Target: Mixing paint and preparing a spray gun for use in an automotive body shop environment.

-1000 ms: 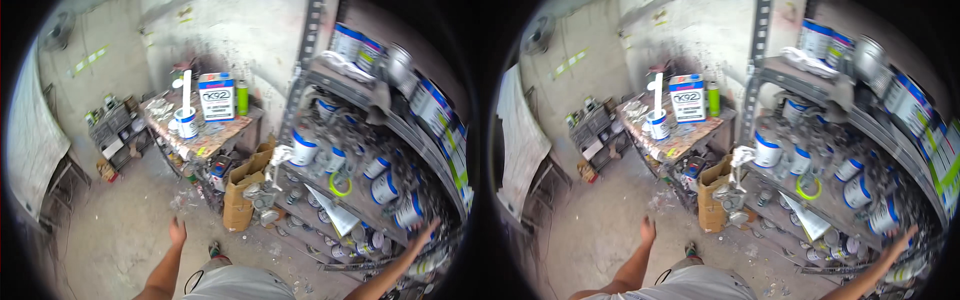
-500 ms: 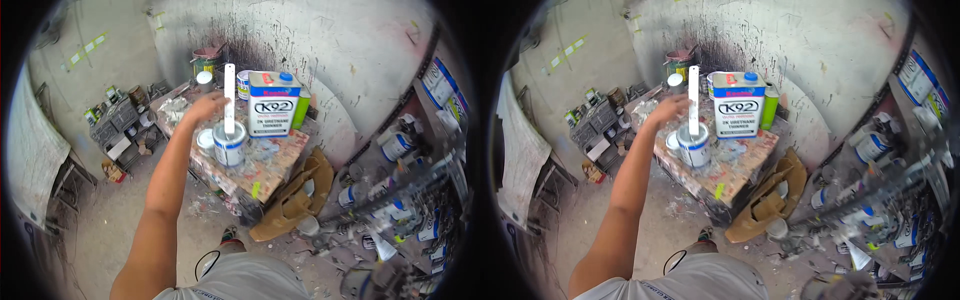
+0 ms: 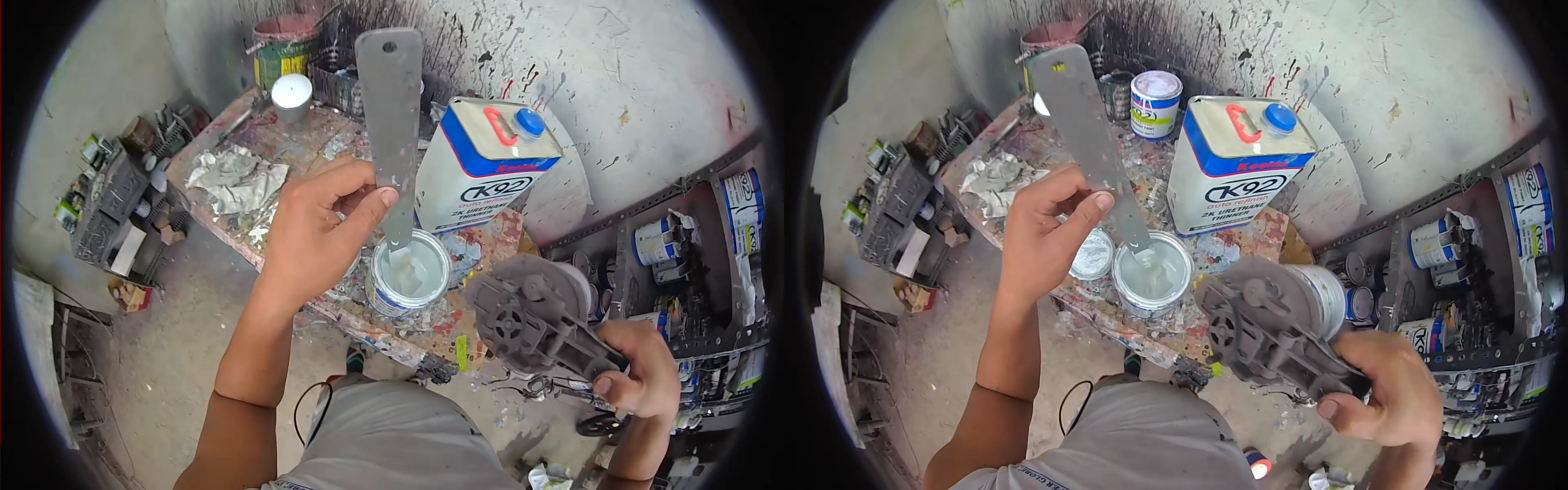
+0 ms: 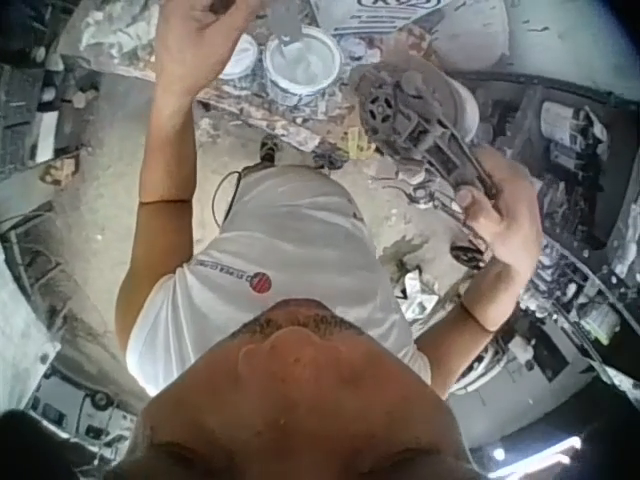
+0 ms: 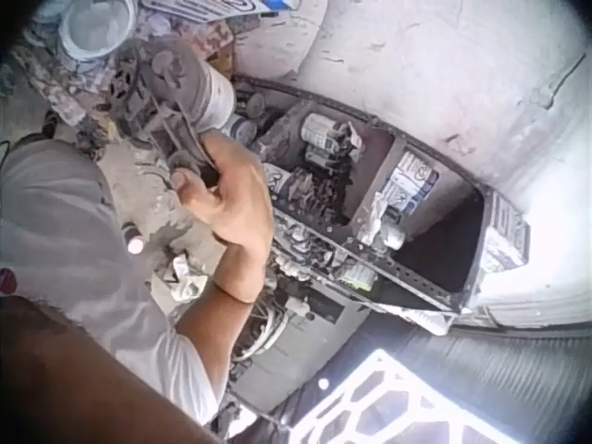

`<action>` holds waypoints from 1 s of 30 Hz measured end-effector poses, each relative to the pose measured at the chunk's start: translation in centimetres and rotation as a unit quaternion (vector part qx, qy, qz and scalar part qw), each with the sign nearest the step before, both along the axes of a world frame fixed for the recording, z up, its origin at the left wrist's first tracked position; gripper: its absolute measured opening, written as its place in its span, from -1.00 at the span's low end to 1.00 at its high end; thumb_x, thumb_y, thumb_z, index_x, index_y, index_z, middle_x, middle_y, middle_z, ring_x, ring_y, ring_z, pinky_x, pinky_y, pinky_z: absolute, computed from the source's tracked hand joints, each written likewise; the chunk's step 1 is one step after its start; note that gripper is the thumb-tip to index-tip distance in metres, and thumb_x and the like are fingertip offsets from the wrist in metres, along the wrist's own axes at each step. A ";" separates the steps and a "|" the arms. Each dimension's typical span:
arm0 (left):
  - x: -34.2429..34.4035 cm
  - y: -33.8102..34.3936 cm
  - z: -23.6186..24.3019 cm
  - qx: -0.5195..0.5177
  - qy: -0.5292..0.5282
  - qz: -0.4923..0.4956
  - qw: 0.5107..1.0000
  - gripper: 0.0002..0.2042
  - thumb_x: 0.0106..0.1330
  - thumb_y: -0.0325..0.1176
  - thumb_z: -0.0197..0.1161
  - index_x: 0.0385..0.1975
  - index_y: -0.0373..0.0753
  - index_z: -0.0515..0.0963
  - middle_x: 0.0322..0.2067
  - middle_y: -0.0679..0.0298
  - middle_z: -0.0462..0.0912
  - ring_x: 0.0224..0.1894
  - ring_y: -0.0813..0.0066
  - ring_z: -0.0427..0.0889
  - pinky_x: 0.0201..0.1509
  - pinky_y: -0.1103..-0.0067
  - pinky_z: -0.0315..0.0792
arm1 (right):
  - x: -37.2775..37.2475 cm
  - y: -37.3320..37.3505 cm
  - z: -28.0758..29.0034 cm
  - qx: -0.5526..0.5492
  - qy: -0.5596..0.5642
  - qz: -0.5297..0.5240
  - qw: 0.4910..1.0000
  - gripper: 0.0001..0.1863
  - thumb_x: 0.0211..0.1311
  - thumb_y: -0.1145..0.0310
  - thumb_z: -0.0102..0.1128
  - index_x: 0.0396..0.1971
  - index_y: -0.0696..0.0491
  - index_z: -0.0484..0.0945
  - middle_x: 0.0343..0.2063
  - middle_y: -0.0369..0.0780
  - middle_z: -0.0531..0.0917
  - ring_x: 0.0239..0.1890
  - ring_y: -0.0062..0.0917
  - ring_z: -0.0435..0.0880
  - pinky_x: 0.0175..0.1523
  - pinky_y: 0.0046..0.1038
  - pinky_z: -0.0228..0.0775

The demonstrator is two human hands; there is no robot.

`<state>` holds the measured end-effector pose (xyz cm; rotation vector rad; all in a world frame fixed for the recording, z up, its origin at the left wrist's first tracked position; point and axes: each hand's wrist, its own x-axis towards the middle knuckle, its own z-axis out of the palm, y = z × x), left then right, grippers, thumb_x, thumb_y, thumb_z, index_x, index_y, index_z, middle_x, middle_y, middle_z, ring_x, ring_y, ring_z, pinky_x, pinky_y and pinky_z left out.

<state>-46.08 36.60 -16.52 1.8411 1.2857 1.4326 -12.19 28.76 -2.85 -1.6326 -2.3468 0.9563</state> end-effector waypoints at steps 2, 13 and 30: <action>0.0 0.3 0.1 0.010 -0.034 -0.013 0.999 -0.88 0.28 -0.46 0.33 -0.36 -0.39 0.56 -0.52 0.27 0.50 -0.50 0.55 0.44 -0.41 0.58 0.33 | -1.8 1.8 0.6 -0.020 -0.041 0.020 0.999 -0.45 -0.14 -0.08 0.37 -0.54 0.18 0.47 -0.63 -0.05 0.44 -0.50 -0.03 0.46 -0.38 -0.19 0.28; -1.1 2.0 0.5 0.045 -0.050 -0.069 0.995 -0.90 0.27 -0.46 0.33 -0.35 -0.34 0.58 -0.50 0.25 0.53 -0.52 0.49 0.48 -0.43 0.56 0.36 | -6.7 4.9 3.1 0.016 -0.187 0.152 0.970 -0.53 -0.23 0.02 0.41 -0.57 0.16 0.50 -0.58 -0.08 0.54 -0.42 -0.05 0.56 -0.28 -0.20 0.39; -0.5 2.2 0.4 0.039 -0.082 -0.094 0.991 -0.84 0.25 -0.47 0.35 -0.47 -0.40 0.53 -0.52 0.27 0.48 -0.51 0.54 0.45 -0.41 0.58 0.33 | -7.3 4.3 3.2 0.018 -0.189 0.188 0.964 -0.69 -0.09 0.25 0.31 -0.48 0.19 0.48 -0.54 -0.10 0.50 -0.40 -0.07 0.54 -0.26 -0.20 0.36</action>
